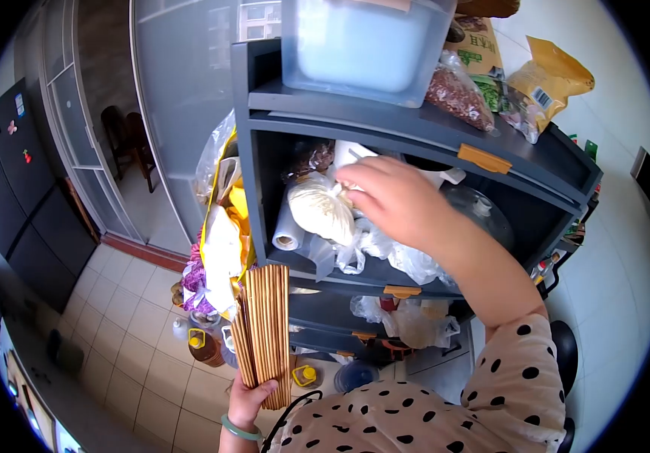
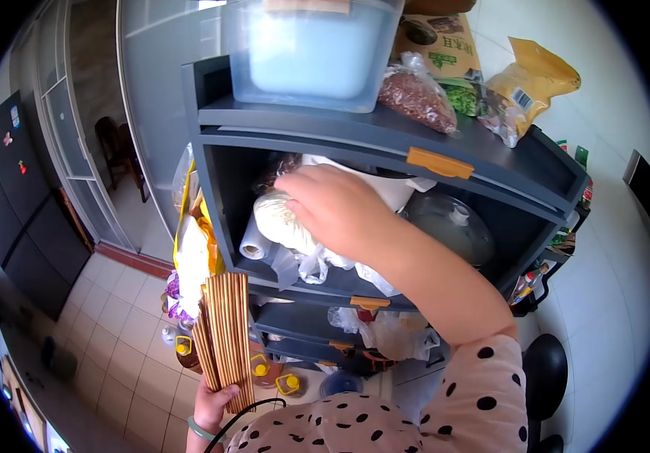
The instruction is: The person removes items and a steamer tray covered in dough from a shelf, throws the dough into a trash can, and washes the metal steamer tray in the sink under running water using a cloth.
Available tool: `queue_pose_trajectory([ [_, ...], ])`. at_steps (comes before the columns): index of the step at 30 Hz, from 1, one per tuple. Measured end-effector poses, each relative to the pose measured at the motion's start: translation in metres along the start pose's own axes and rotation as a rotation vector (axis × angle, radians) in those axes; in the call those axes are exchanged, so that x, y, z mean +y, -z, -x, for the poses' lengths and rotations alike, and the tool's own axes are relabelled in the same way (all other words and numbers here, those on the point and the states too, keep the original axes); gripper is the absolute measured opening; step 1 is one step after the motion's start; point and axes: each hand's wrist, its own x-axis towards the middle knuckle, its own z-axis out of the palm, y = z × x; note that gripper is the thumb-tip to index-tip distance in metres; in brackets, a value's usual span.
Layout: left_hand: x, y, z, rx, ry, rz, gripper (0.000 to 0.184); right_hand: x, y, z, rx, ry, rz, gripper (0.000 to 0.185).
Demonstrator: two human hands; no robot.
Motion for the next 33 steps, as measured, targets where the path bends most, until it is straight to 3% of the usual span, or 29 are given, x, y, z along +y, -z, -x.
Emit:
queue_pose_trajectory([
  [4, 0.003, 0.010, 0.005, 0.036, -0.024, 0.006, 0.048, 0.057, -0.090, -0.036, -0.100, -0.176, 0.181, 0.030],
  [6, 0.002, 0.017, 0.009, 0.061, -0.026, 0.027, 0.048, 0.084, -0.117, -0.057, -0.167, -0.114, 0.384, 0.035],
  [9, -0.002, 0.026, 0.013, 0.093, -0.047, 0.015, 0.047, 0.111, -0.142, -0.077, -0.454, 0.006, 0.787, 0.042],
  [12, -0.002, 0.035, 0.018, 0.147, -0.031, 0.027, 0.046, 0.112, -0.146, -0.091, -0.599, -0.104, 0.867, 0.050],
  [13, -0.003, 0.038, 0.020, 0.169, -0.016, 0.031, 0.046, 0.114, -0.146, -0.093, -0.612, -0.046, 0.939, 0.056],
  [16, -0.007, 0.047, 0.022, 0.209, -0.042, 0.040, 0.046, 0.113, -0.146, -0.099, -0.702, -0.148, 0.856, 0.050],
  [19, -0.007, 0.052, 0.022, 0.216, -0.046, 0.054, 0.047, 0.127, -0.148, -0.104, -0.563, -0.094, 0.749, 0.034],
  [24, -0.003, 0.048, 0.013, 0.195, -0.042, 0.049, 0.046, 0.114, -0.135, -0.106, -0.237, -0.092, 0.437, 0.027],
  [25, -0.002, 0.045, 0.011, 0.187, -0.045, 0.038, 0.045, 0.104, -0.126, -0.101, -0.266, -0.003, 0.488, 0.026],
  [30, -0.009, 0.037, -0.003, 0.086, -0.037, 0.046, 0.044, 0.060, -0.084, -0.049, 0.056, 0.231, 0.533, 0.034],
  [33, -0.007, 0.029, -0.008, 0.021, 0.014, 0.039, 0.039, 0.042, -0.060, -0.012, 0.131, 0.296, 0.497, 0.037],
])
